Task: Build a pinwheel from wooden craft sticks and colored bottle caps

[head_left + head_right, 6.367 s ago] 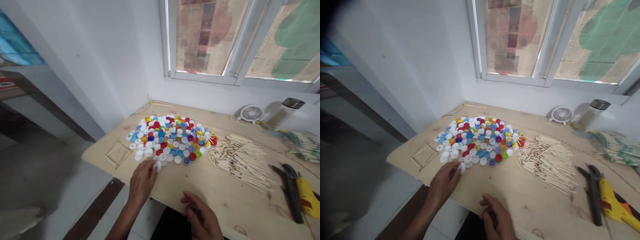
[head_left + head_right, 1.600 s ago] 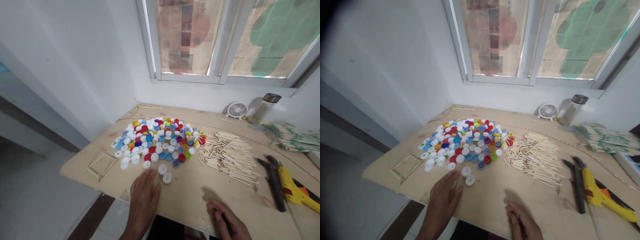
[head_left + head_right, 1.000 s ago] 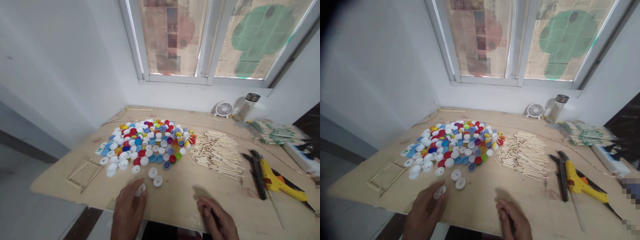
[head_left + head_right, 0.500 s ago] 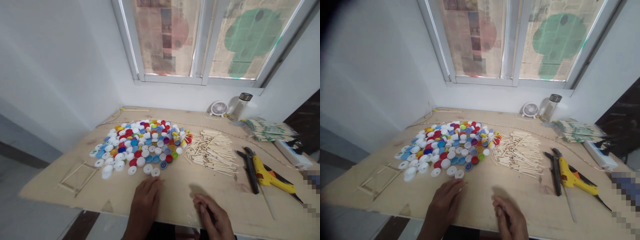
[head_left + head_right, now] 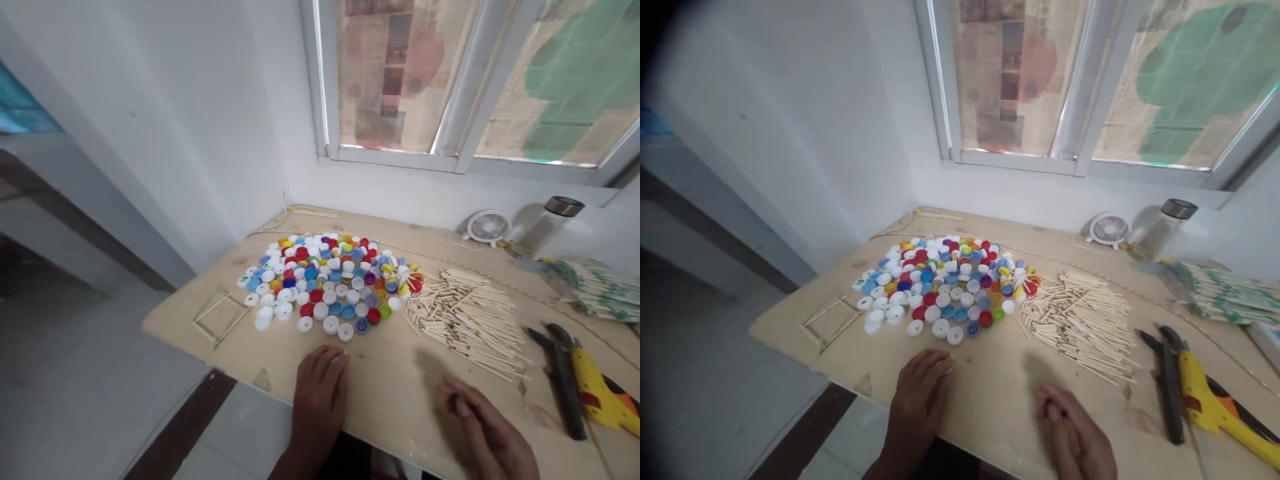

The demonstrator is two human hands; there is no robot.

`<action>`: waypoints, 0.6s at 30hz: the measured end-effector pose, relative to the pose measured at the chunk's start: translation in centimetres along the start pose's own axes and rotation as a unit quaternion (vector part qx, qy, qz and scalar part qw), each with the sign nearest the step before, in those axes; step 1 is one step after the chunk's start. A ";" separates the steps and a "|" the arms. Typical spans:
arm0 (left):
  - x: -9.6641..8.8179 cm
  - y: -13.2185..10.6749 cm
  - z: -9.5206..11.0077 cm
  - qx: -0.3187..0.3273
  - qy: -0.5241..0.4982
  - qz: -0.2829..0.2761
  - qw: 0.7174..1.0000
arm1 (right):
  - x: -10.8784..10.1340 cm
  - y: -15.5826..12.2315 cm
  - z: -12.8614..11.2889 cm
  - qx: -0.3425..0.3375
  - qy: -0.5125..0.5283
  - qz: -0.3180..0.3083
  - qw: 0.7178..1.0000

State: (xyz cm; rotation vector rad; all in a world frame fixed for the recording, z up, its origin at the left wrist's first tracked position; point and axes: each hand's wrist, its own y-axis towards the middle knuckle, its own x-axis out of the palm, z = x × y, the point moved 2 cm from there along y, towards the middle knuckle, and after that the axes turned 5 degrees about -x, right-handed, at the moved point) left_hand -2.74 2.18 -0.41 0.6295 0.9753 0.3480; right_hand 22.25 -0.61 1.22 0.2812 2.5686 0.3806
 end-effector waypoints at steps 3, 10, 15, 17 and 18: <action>0.1 0.0 -0.2 0.016 0.005 0.008 1.000 | -1.2 5.8 -2.3 -0.139 -0.098 -0.006 0.985; 1.4 -1.2 -1.6 0.057 0.045 0.003 0.997 | 2.0 18.3 -4.9 -0.249 -0.351 -0.059 0.901; 1.7 -1.6 -2.3 0.088 0.068 0.000 0.994 | 5.1 20.9 -3.9 -0.223 -0.454 -0.139 0.852; 1.7 -1.5 -2.4 0.102 0.069 0.000 0.992 | 5.7 21.5 -3.2 -0.207 -0.480 -0.162 0.837; 1.7 -1.5 -2.4 0.105 0.067 0.002 0.992 | 5.8 21.7 -2.9 -0.199 -0.488 -0.173 0.832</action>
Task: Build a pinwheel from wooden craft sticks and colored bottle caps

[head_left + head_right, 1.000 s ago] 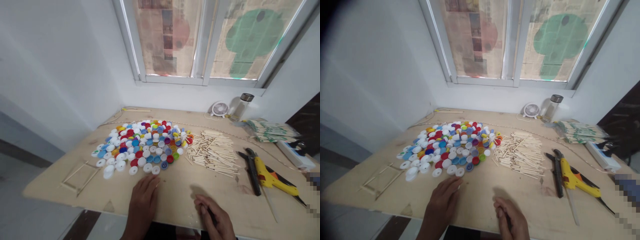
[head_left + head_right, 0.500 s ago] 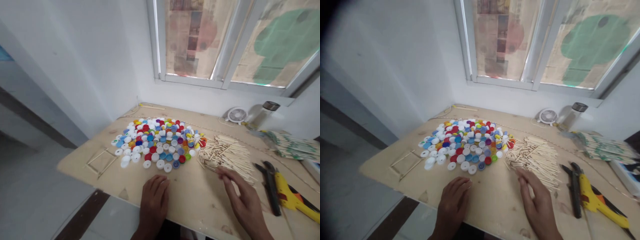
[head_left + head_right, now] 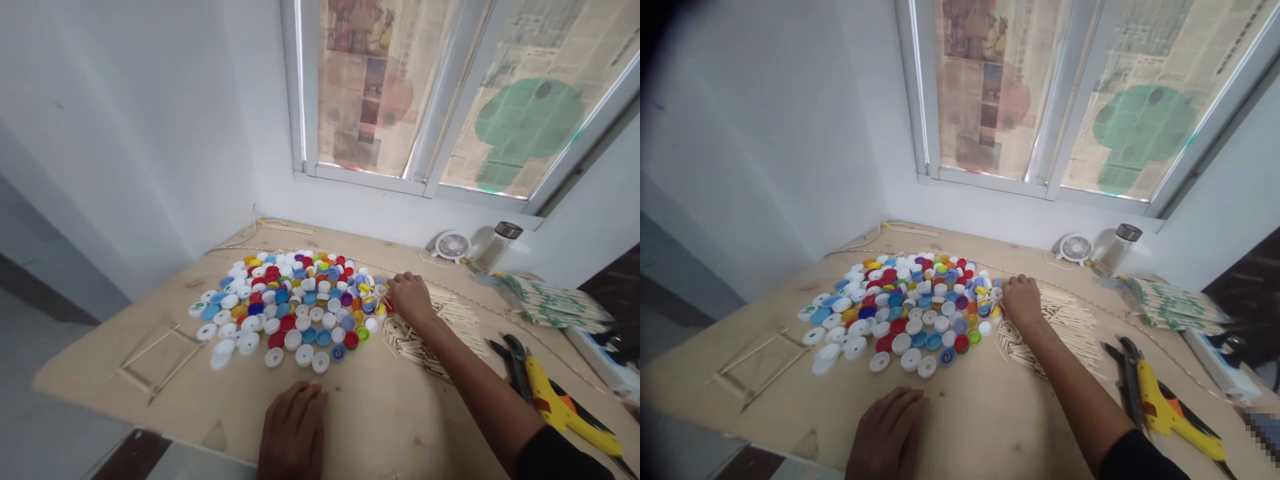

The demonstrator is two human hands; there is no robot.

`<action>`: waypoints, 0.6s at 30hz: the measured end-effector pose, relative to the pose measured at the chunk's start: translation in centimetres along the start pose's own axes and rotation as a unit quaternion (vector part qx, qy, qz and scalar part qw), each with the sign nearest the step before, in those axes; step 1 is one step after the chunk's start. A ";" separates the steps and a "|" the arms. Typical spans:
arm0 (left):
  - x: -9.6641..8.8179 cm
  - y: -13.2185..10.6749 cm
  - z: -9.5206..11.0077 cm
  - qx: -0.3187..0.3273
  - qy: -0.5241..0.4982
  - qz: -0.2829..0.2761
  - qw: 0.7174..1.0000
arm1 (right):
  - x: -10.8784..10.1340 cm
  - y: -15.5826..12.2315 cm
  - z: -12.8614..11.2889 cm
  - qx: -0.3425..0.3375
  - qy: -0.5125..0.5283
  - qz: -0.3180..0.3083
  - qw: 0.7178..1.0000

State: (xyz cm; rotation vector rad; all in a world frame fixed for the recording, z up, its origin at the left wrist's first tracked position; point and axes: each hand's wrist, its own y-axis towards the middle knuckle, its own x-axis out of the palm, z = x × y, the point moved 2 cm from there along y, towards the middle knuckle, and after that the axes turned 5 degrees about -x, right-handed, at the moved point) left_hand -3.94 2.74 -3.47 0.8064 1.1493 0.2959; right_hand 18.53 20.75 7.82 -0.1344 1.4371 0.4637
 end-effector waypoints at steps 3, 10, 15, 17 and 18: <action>0.0 0.1 -0.1 -0.005 -0.008 0.015 1.000 | 0.9 0.5 0.6 0.008 0.001 -0.035 0.999; 0.0 0.2 -0.2 0.011 -0.005 0.024 1.000 | 1.4 -0.9 2.6 0.067 0.115 -0.007 0.991; 0.1 0.2 -0.4 0.033 0.013 0.021 0.999 | 1.1 -3.0 2.7 0.092 0.276 0.084 0.953; 0.1 0.2 -0.5 0.036 0.016 0.022 0.999 | 1.0 -3.9 2.0 0.090 0.346 0.124 0.926; 0.2 0.1 -0.5 0.035 0.016 0.023 0.999 | 0.9 -4.3 1.5 0.088 0.381 0.140 0.910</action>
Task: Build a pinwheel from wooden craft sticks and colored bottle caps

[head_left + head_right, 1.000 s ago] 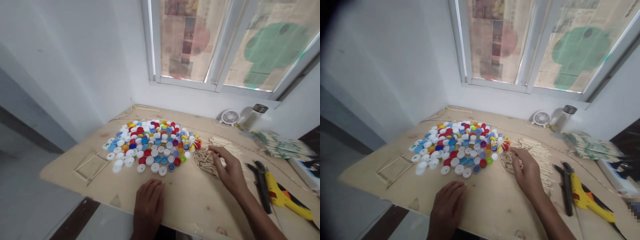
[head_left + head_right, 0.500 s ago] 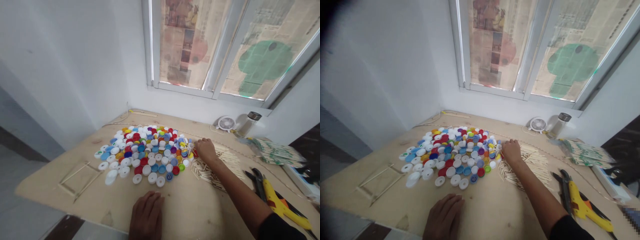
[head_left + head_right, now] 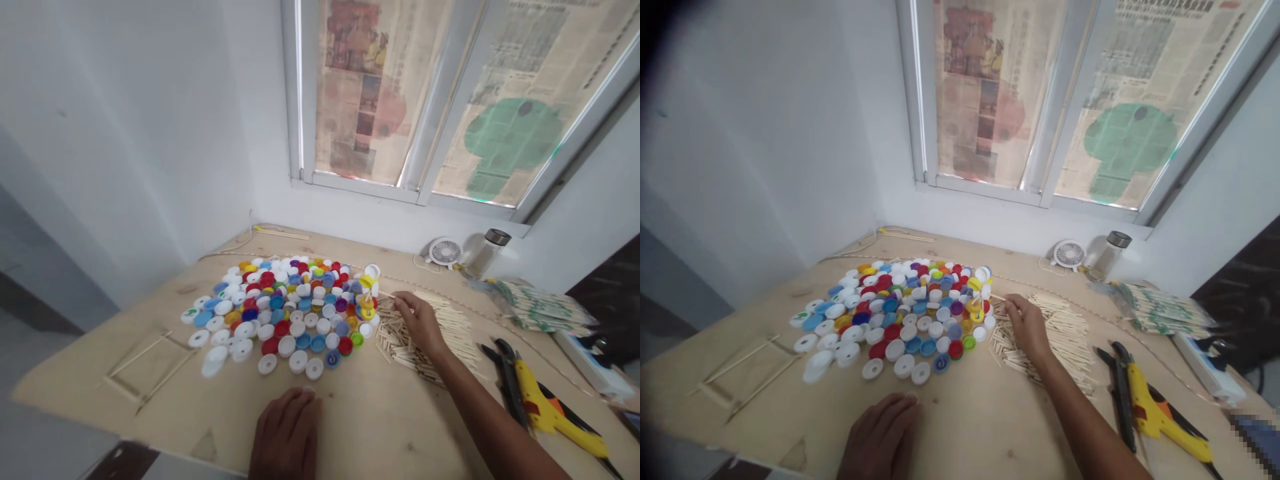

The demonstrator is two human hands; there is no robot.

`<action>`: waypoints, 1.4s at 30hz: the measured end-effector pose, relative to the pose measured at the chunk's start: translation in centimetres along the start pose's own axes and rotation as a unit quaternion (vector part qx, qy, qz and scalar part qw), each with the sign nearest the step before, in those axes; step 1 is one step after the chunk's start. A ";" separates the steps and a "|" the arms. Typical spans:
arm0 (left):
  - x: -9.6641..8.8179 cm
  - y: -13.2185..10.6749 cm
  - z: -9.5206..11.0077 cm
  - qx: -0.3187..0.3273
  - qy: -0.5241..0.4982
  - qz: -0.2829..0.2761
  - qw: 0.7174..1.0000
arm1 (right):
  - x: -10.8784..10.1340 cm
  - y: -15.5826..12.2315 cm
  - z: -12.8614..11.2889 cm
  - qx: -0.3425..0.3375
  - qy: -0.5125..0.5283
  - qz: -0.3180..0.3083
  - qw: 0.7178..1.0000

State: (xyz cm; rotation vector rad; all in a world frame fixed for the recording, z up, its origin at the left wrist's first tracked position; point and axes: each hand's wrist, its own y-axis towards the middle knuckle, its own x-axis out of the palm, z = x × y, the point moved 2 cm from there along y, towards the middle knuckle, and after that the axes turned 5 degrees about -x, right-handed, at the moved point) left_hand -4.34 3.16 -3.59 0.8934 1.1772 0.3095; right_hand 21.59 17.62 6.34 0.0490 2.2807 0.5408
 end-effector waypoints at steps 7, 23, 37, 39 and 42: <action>0.2 -0.5 0.0 -0.051 -0.059 0.022 0.997 | 1.3 -4.2 -3.8 0.025 0.226 0.025 0.974; -6.0 7.2 1.1 -0.426 -0.374 -0.020 0.823 | 2.6 -10.0 -8.9 0.036 0.367 -0.107 0.923; -7.0 5.9 0.3 -0.475 -0.480 -0.014 0.738 | 2.8 -11.9 -10.9 -0.023 0.221 -0.168 0.961; -7.5 5.6 0.1 -0.485 -0.479 -0.011 0.732 | 2.9 -12.2 -11.0 -0.034 0.182 -0.164 0.969; -8.2 4.9 -0.5 -0.494 -0.471 -0.008 0.731 | 3.3 -12.3 -11.2 -0.061 0.136 -0.174 0.973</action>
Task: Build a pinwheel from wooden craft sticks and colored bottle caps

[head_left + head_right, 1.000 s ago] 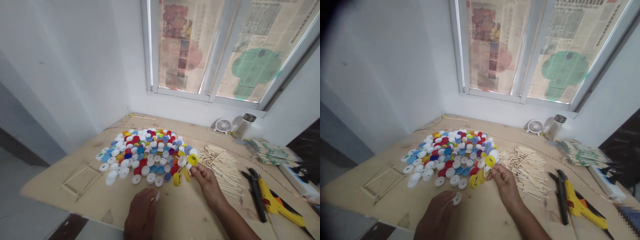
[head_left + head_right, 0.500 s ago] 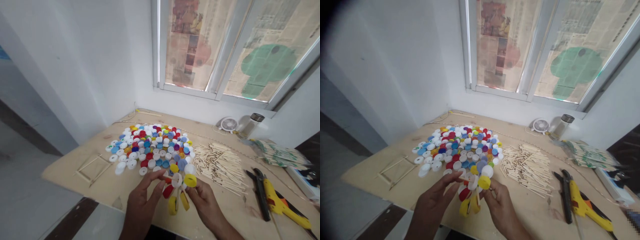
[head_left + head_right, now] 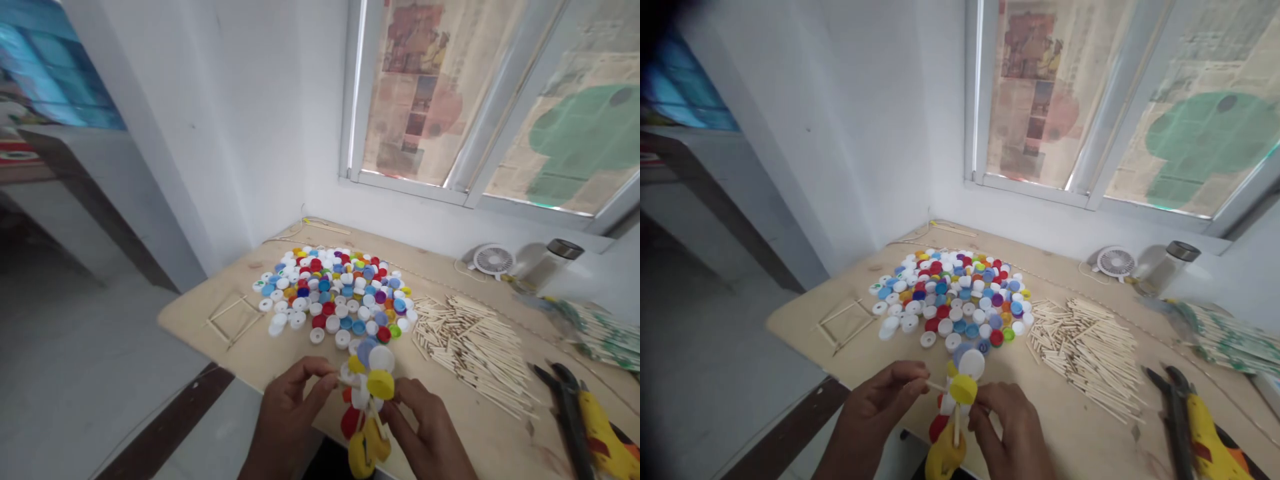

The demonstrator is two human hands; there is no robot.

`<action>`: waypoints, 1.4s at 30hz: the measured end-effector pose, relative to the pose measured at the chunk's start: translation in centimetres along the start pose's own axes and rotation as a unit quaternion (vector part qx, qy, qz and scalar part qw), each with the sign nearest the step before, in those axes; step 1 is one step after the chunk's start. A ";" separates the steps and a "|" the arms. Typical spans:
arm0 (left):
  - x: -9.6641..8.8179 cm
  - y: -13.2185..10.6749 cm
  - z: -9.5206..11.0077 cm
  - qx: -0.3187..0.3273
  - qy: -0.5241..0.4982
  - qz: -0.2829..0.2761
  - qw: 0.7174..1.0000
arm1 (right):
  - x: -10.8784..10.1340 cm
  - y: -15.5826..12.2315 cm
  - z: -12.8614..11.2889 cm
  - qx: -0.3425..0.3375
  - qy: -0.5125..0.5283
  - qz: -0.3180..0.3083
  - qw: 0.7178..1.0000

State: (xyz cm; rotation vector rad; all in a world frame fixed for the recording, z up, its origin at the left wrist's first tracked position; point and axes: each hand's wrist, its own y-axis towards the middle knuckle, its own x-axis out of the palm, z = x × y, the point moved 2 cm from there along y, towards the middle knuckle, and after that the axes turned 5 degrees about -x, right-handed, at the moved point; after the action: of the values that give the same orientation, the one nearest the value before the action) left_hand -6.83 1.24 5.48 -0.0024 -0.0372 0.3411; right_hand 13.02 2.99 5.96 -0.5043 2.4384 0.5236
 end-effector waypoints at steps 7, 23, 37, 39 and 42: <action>-4.3 0.1 0.0 -0.004 0.041 0.050 0.998 | 2.8 1.4 -1.7 -0.030 0.030 0.010 0.999; -18.4 8.3 -3.6 0.064 0.241 0.315 0.916 | 6.8 9.1 -5.0 -0.034 0.080 0.036 0.996; -20.4 13.5 -4.9 0.086 0.179 0.298 0.934 | 12.2 18.1 -7.7 -0.141 -0.078 0.050 0.986; -20.3 13.8 -5.1 0.088 0.164 0.297 0.937 | 12.9 19.0 -8.2 -0.155 -0.101 0.052 0.981; -20.1 14.1 -5.2 0.090 0.143 0.295 0.940 | 14.2 20.2 -8.7 -0.174 -0.135 0.051 0.974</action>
State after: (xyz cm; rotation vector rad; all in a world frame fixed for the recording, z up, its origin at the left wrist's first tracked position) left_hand -30.25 7.85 -0.61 0.1212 0.2902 0.9415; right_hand -11.07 12.81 8.83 -0.4174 2.1259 1.0061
